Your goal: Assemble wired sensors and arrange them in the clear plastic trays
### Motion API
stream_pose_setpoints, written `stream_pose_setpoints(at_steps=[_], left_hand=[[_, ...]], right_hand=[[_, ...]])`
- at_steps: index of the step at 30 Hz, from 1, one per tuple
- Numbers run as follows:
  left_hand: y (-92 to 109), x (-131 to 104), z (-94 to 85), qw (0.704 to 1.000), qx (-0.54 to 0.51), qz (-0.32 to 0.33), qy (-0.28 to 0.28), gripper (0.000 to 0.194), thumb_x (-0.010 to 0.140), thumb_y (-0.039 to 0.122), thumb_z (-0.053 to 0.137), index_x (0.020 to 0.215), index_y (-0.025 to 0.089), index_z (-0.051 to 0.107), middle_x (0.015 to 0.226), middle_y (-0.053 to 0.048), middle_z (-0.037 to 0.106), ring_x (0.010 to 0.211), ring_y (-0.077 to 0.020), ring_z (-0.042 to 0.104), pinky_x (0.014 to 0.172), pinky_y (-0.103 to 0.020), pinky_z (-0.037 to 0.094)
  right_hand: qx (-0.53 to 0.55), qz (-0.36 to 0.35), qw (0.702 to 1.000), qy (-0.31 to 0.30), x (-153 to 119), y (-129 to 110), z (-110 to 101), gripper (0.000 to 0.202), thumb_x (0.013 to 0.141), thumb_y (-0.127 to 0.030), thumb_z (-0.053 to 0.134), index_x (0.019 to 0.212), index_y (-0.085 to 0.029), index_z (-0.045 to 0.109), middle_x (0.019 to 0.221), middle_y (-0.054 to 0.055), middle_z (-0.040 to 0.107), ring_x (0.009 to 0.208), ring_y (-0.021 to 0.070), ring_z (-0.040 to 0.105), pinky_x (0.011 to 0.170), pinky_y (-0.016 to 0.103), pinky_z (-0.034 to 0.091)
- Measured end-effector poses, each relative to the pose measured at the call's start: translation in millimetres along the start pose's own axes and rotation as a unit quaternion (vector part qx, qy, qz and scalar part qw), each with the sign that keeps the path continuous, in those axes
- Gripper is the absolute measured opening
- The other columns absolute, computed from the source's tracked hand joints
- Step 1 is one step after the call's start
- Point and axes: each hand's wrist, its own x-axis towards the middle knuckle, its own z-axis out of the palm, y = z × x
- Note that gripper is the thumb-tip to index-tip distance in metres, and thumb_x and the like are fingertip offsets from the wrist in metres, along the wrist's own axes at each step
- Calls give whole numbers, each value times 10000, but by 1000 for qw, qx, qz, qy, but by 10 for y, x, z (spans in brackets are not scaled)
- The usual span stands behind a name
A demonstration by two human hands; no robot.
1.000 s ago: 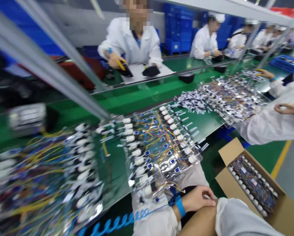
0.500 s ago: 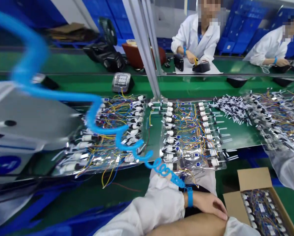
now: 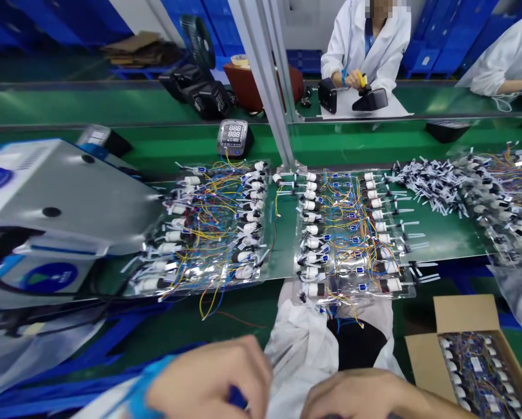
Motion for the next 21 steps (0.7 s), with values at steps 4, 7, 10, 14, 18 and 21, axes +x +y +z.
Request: stream_pose_setpoints(at_steps=[4,7,10,14,18,21], left_hand=[[311,-206,-832,906,184,8,380,417,981,553,622,890,189,804,871,6,776,865,-196,708,903,-478,532],[141,253,-1655,829,271,19,489,483,955,574,620,1162,160,757,1141,-69,781,1090,-264,705,1050,-513,510],[-155,831,-2327,786,347,-39,509,567,908,587,655,1166,89,735,1132,-135,775,1090,-289,687,1098,-505,484],[-425,1207,-2668,813,350,-96,455,475,855,537,767,1077,117,756,880,-60,747,897,-241,683,1022,-436,522],[-399,1131,-2679,814,344,-67,463,415,874,495,763,1059,124,792,912,-56,754,906,-227,684,1016,-432,526],[-257,1034,-2681,799,307,40,516,402,875,464,758,1046,102,792,1072,-96,767,1008,-234,700,1043,-441,534]], right_hand=[[44,-32,998,17,-488,-226,-245,452,1031,-304,531,1417,-142,701,1401,151,721,1328,187,679,1121,244,479],[45,-46,998,6,-471,-429,-402,461,1002,-336,613,1407,-136,710,1384,158,727,1320,189,682,1121,236,477],[28,-60,998,13,-383,-568,-459,470,1002,-336,606,1424,-149,697,1406,151,714,1340,186,669,1136,238,472],[26,-70,996,43,-513,-653,-478,483,997,-344,596,1424,-141,695,1403,160,712,1341,194,672,1137,252,479],[38,-69,994,70,-874,-826,-644,508,980,-422,668,1390,-127,717,1353,175,734,1287,213,703,1126,279,495],[13,-83,994,74,-1094,-1108,-920,491,1003,-442,654,1365,-117,720,1324,186,742,1259,221,712,1105,313,518]])
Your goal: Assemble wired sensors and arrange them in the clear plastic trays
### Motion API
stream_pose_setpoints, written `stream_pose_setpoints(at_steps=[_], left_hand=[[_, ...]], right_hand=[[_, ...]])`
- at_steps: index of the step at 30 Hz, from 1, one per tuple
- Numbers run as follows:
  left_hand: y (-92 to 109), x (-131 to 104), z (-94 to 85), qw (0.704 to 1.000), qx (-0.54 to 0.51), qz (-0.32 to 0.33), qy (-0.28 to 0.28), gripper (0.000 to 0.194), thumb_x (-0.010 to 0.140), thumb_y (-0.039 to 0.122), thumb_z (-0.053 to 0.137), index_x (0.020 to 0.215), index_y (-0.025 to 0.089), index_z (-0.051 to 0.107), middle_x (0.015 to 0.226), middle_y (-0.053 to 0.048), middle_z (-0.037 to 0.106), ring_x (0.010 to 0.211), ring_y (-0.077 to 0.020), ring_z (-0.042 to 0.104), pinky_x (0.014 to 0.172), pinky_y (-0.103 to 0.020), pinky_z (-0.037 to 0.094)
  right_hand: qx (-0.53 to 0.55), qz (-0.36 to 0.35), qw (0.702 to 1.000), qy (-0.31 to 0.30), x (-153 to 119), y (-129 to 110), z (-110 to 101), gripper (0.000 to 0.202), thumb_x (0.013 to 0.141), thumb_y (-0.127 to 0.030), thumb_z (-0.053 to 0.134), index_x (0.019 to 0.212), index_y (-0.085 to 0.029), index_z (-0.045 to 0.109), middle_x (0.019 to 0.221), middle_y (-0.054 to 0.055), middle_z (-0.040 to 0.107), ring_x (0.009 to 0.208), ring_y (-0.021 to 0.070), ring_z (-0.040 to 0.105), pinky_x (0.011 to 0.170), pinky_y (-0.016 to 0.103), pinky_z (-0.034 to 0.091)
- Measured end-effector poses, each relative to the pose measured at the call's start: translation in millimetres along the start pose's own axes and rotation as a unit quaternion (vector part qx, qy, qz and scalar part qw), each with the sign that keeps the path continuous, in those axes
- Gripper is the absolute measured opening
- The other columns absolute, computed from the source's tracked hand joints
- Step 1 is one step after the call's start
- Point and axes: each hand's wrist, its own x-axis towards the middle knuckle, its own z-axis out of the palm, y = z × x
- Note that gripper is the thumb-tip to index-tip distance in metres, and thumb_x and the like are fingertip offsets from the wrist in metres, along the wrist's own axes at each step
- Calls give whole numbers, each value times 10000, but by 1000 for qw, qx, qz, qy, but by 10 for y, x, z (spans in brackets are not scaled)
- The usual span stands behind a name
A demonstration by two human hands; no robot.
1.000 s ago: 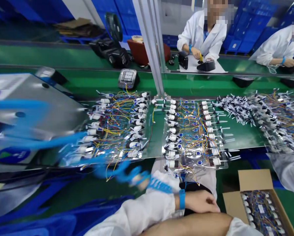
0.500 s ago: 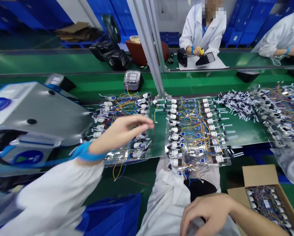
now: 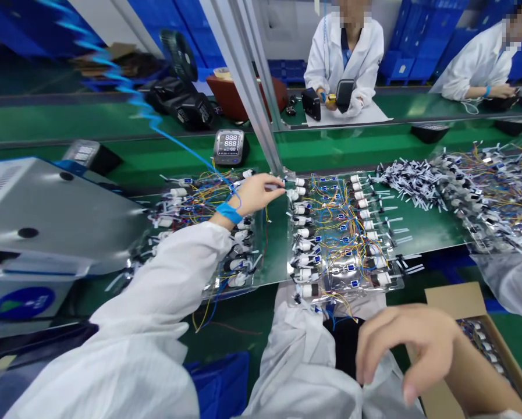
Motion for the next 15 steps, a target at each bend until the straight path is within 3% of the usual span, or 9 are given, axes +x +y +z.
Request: stream_pose_setpoints(at_steps=[3,5,8,10,12,15], left_hand=[[101,73,-71,982,-153,-3,108,368,799,410,829,1002,110,767,1010,-96,769,944,-230,736,960,-423,598],[158,149,-68,951,-261,-9,167,336,760,349,855,1002,141,748,917,-68,760,887,-227,758,900,-402,633],[233,284,-39,898,-373,20,230,353,733,272,867,1043,193,719,931,-30,739,855,-197,773,876,-370,658],[290,370,-29,873,-420,39,246,421,726,271,891,1099,226,701,995,-16,729,840,-169,772,867,-342,664],[362,438,-40,858,-451,51,240,465,744,323,918,1138,241,686,1001,-14,730,845,-162,771,856,-321,661],[485,499,-118,842,-483,78,226,453,781,409,938,1115,245,677,938,-14,738,909,-189,779,867,-327,653]], right_hand=[[-81,-58,994,42,76,-302,-404,381,995,-403,692,1254,-129,754,1187,173,783,1132,218,744,1013,330,566],[-179,-59,973,132,247,-402,-743,264,1002,-348,686,1174,-162,762,1117,130,788,1050,199,740,955,331,575],[-325,7,888,326,620,-317,-1338,191,1023,-285,619,1113,-181,752,1132,96,771,1049,196,714,948,355,567],[-389,34,829,400,880,-126,-1734,191,986,-208,617,1117,-168,749,1158,106,770,1076,217,709,989,392,566],[-435,68,809,389,1099,104,-2066,260,918,-116,648,1153,-153,752,1240,123,766,1164,244,704,1077,425,545],[-462,113,815,330,1305,387,-2384,480,817,11,663,1273,-126,729,1351,147,739,1238,256,693,1128,421,526]])
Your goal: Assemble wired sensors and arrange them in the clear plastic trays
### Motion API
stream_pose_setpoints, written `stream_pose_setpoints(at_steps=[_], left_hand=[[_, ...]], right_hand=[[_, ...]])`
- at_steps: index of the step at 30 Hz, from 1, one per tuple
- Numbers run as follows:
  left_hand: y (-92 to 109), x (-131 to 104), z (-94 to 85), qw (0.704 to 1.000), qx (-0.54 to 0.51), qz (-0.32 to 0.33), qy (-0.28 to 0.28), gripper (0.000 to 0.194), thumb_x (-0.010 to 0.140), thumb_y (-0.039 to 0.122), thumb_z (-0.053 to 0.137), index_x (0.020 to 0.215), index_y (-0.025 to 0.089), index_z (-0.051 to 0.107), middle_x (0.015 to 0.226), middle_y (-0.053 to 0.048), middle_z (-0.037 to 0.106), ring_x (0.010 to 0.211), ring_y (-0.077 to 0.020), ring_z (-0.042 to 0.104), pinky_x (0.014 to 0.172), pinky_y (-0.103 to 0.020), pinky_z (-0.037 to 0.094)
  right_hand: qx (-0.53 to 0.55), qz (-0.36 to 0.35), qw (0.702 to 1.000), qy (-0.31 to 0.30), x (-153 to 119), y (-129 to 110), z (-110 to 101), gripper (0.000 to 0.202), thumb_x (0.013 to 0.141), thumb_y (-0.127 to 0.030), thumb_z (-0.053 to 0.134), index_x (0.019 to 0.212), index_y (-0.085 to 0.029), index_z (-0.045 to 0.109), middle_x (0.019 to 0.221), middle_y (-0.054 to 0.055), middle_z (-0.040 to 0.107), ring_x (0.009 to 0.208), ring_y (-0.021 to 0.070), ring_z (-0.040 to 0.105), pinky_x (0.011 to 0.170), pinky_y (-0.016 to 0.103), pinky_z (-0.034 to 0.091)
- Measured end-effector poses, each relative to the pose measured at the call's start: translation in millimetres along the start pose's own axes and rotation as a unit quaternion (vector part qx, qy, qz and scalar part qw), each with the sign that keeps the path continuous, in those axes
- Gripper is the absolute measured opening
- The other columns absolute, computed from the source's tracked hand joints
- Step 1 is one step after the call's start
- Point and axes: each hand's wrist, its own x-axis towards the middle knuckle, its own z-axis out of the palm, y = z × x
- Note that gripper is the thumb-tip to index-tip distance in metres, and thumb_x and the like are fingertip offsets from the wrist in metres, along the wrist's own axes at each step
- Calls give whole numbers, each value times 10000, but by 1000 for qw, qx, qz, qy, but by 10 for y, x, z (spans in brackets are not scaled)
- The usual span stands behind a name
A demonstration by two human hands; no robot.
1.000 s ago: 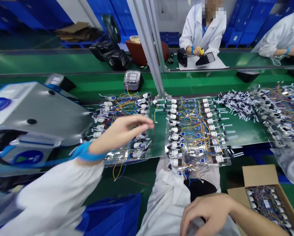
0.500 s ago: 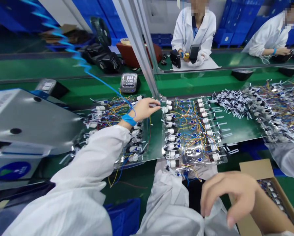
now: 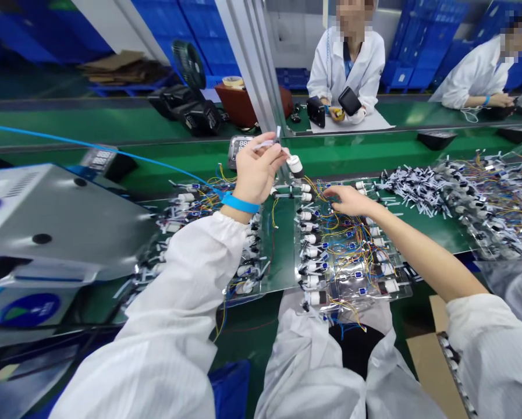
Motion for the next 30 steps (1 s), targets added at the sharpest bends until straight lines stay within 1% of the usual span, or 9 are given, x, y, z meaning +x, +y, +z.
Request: stream_pose_setpoints(at_steps=[2,7,11,14,17,19,22,25,30], left_hand=[[112,69,17,1000,-23,14,-4,419,801,411,939,1087,261,672,936,-6,743,959,-197,780,875,-327,648],[446,320,-77,997,-67,37,-22,365,907,318,881,1150,229,624,952,42,744,958,-99,753,877,-246,605],[748,414,-63,993,-98,53,-41,563,767,346,991,1170,247,612,908,104,747,882,-60,728,841,-228,606],[1078,370,17,991,-76,101,39,421,802,448,951,1062,292,658,872,112,738,838,-60,728,816,-232,627],[1452,260,7,979,-57,132,144,305,878,458,887,977,279,662,943,122,747,970,-43,760,794,-172,598],[1650,128,-68,977,-72,120,163,185,963,392,811,968,273,669,1028,130,756,1095,-39,750,821,-150,590],[1784,-217,-191,977,-93,114,151,62,1042,236,684,1018,275,726,1066,105,764,956,-30,732,672,-140,574],[1713,-705,-209,986,-74,64,134,209,925,117,779,1062,275,772,957,60,756,733,-39,647,440,-125,422],[1369,-1535,27,995,-8,-65,76,277,780,406,940,832,197,766,695,9,668,529,-69,548,341,-144,281]], right_hand=[[-9,-1,1000,-22,103,115,81,496,801,40,656,1264,-119,737,1304,143,761,1178,242,715,1086,391,541],[-35,-2,999,-27,171,335,184,169,882,-98,712,1021,-142,799,963,78,796,872,186,713,870,317,530],[-47,-13,999,0,187,446,279,104,878,-157,751,975,-144,787,952,86,751,881,190,665,885,325,495],[-37,-2,997,67,205,453,275,117,963,-215,655,918,-148,739,1018,109,734,979,212,653,972,364,481],[135,33,965,221,155,363,126,152,1003,-308,604,936,-181,655,963,72,729,936,196,667,933,365,520],[320,45,905,275,29,233,-44,202,973,-403,667,946,-214,603,899,23,706,851,170,679,847,343,559],[492,67,837,232,-331,-30,-310,341,844,-463,836,938,-230,605,823,-28,652,674,118,630,642,271,541],[525,91,817,221,-798,-269,-463,290,767,-334,923,892,-212,691,812,-18,665,610,75,560,543,220,474],[559,40,798,222,-1406,-677,-364,224,801,-276,902,1009,-277,820,938,17,720,818,123,680,676,255,598]])
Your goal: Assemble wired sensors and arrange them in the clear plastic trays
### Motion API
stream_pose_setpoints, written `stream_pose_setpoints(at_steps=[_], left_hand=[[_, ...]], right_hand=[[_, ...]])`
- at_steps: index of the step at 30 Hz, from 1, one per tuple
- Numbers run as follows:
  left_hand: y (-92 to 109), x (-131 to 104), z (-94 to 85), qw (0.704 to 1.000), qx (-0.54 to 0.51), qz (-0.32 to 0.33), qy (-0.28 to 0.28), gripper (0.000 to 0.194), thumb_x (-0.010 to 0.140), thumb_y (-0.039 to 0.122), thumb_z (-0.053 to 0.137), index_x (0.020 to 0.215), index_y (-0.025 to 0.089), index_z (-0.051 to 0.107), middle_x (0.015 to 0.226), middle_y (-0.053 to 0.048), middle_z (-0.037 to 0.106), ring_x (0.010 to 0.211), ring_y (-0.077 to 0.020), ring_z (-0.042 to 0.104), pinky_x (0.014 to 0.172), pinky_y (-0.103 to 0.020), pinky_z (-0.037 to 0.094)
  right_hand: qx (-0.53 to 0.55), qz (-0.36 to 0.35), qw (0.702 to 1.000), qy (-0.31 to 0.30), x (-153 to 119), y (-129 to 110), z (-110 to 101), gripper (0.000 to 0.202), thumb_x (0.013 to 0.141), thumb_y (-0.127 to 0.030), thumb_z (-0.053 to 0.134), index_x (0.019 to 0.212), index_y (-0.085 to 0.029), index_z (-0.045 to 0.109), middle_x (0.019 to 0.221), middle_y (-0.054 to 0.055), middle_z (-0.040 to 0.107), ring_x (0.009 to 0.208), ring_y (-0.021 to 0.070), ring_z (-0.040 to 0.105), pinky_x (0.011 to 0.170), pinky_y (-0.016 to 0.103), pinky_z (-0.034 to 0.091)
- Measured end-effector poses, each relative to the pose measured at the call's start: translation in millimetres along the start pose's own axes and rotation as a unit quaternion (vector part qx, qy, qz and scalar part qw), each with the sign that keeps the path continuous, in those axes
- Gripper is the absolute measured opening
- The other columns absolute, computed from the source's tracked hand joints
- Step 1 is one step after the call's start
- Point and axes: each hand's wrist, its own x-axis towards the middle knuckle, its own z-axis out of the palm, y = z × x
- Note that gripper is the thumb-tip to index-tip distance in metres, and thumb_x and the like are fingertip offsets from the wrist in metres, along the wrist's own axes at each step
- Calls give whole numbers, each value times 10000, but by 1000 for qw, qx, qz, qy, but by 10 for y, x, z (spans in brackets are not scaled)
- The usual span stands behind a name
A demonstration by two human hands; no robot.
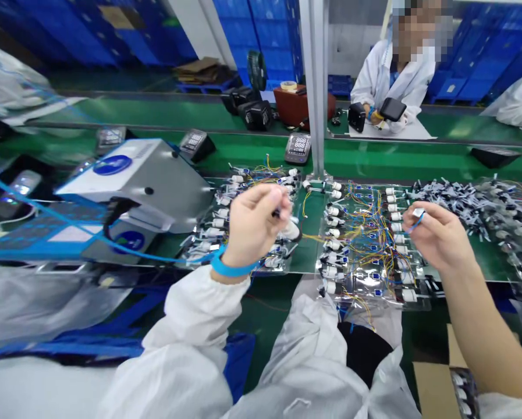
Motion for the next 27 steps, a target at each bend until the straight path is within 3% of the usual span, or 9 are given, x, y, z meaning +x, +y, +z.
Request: stream_pose_setpoints(at_steps=[2,5,7,10,13,17,22,27], left_hand=[[-148,-274,84,998,39,-26,-36,284,797,434,921,802,188,778,673,-1,672,476,-65,511,353,-161,309],[-279,-573,200,990,111,-21,-84,213,840,395,885,815,194,817,696,-29,712,481,-80,528,403,-199,395],[-321,-690,267,982,155,10,-103,154,839,358,885,822,212,839,737,-50,751,557,-123,616,465,-230,477],[-364,-778,352,975,178,44,-125,102,825,327,899,820,234,858,783,-70,792,694,-184,718,611,-283,592],[-418,-823,407,974,166,48,-146,58,832,299,897,835,249,869,812,-77,810,743,-202,750,699,-320,636],[-495,-867,428,977,149,54,-143,60,839,237,888,883,277,880,851,-68,825,781,-195,768,734,-316,648],[-572,-909,423,985,126,27,-112,121,803,235,921,910,264,872,803,-51,816,734,-179,757,691,-288,632],[-640,-948,437,990,101,23,-93,119,778,231,943,852,259,854,773,-46,801,719,-177,738,670,-296,611]], right_hand=[[35,-13,999,-31,-220,-18,179,175,814,-294,896,976,-288,831,966,19,698,886,152,720,699,280,630],[62,-19,993,-95,-438,-16,474,208,788,-254,918,972,-282,824,928,7,667,762,133,703,604,266,600],[50,-35,991,-117,-520,10,623,234,787,-222,922,990,-278,819,883,5,668,730,119,671,602,258,581],[-9,-65,989,-134,-600,78,755,193,883,-203,841,1052,-296,835,967,31,701,851,139,700,725,293,627],[-36,-53,987,-144,-666,151,823,230,950,-210,766,1151,-302,829,1092,50,701,844,137,728,738,316,664],[-22,-50,992,-110,-714,233,855,164,914,-199,809,1065,-259,830,1033,49,729,737,110,699,617,254,632],[-44,-62,989,-127,-699,316,827,164,919,-172,799,1035,-275,852,1014,53,748,806,129,723,640,255,643],[-47,-54,990,-124,-682,361,820,112,922,-212,802,1002,-267,858,980,51,757,750,128,715,628,274,640]])
